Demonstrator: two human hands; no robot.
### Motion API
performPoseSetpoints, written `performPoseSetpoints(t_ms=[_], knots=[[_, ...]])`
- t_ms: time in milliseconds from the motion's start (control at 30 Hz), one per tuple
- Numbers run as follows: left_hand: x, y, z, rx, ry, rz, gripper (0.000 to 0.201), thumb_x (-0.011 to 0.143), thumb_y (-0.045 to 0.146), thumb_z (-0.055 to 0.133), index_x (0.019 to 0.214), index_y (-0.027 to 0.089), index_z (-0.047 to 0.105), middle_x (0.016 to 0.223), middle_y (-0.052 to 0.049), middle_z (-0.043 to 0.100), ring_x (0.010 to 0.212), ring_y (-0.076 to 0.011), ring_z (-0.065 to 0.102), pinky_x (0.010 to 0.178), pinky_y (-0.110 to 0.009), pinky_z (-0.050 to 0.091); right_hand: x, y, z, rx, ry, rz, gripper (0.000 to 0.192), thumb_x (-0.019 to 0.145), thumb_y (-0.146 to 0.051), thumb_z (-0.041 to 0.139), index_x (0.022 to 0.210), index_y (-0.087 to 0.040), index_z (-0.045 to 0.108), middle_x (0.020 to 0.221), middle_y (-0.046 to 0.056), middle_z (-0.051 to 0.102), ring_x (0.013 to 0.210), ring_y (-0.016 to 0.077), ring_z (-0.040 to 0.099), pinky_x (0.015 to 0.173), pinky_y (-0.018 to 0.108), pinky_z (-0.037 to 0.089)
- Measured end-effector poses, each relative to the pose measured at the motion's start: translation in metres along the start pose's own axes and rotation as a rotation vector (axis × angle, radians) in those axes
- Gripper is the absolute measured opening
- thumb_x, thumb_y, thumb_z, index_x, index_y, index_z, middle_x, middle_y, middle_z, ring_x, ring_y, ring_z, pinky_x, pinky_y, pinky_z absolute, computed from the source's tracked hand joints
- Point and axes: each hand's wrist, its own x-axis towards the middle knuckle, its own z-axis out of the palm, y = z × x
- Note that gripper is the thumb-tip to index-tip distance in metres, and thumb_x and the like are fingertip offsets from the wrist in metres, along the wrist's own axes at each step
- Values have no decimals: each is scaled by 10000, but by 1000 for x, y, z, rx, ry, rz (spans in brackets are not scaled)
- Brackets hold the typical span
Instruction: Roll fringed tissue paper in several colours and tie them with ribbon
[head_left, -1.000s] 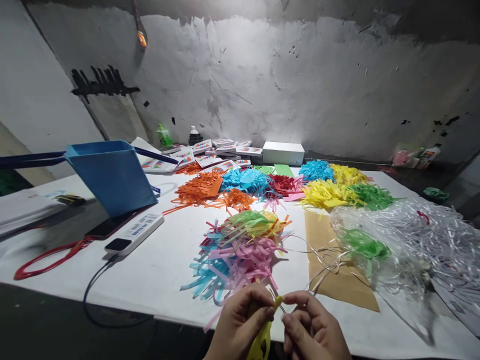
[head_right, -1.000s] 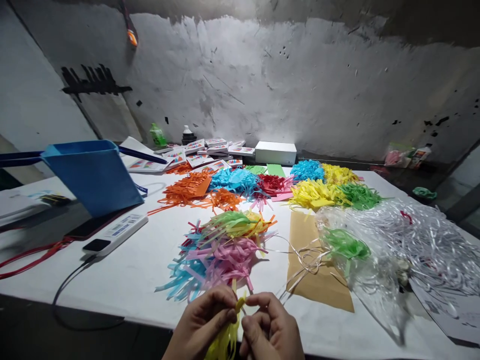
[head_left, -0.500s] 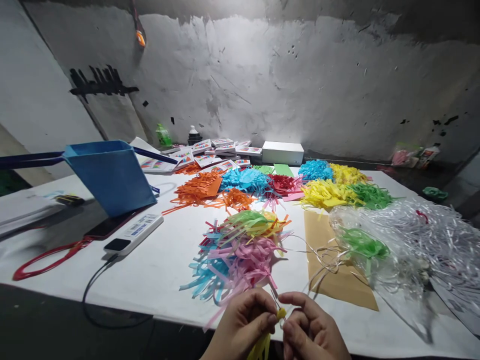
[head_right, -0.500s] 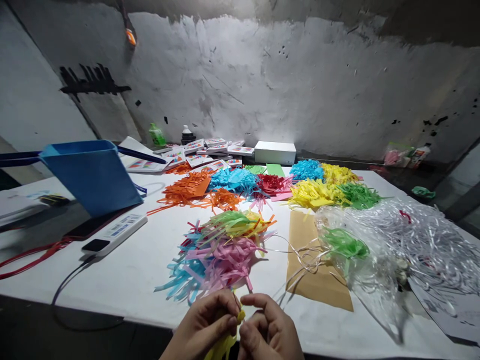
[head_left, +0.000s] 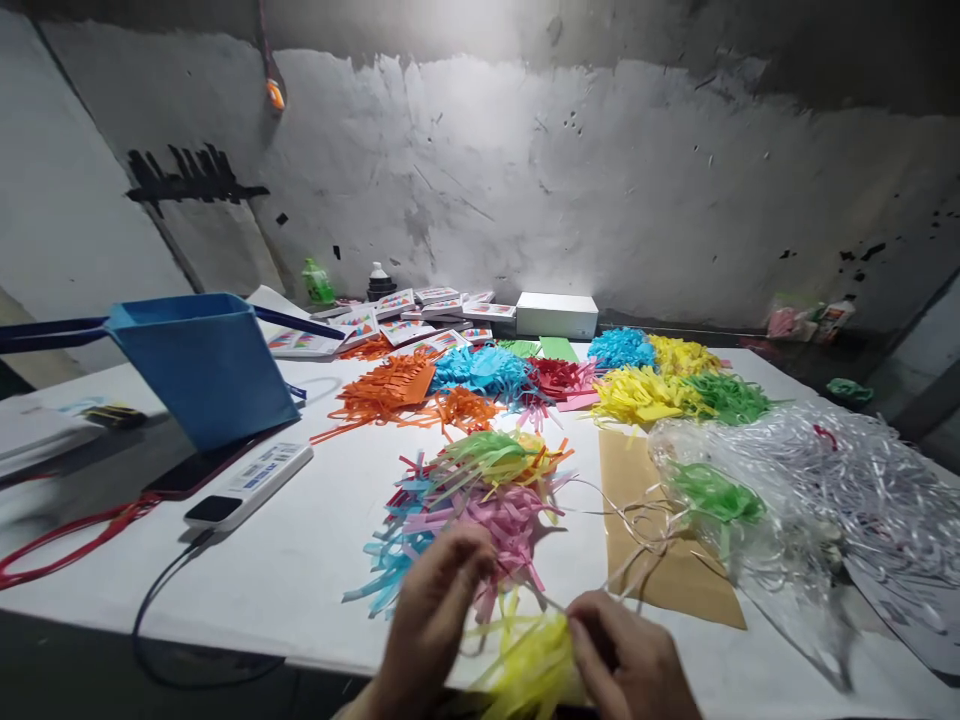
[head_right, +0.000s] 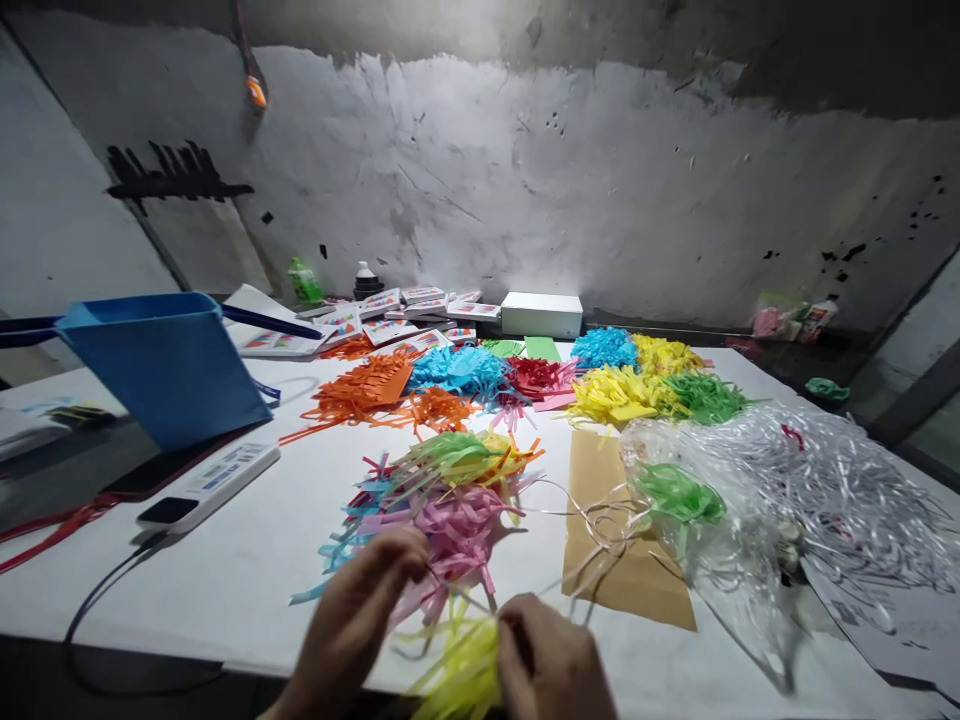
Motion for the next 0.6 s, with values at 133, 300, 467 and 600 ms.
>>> performPoseSetpoints(t_ms=[133,300,467,600], knots=[[37,-3,-24,-69,256,35,269,894,439,683,762,207,654,701,14,579,697,-168,522,704,-248,427,39,23,-86,-564,338,-47,500,900,-590,393,846,-249,756,896,123,734,689,277,701,594,386,536],[35,9,19,75,-18,184,139,854,293,732,749,202,737,750,-54,676,746,-212,597,721,-277,449,38,5,-65,-517,458,-272,379,955,-351,486,1203,-147,688,1210,198,673,966,319,699,695,388,578],[30,2,61,88,-483,101,195,930,242,633,844,204,804,802,-106,705,743,-212,624,692,-266,456,15,4,0,58,95,-139,319,1005,-424,491,1035,-239,749,711,11,655,508,122,570,536,224,490],[59,-23,58,182,-408,143,147,825,195,741,959,209,800,947,-106,754,886,-247,658,833,-302,484,8,26,-6,152,163,151,451,922,-616,550,837,-206,718,623,-20,604,433,98,527,488,206,454]])
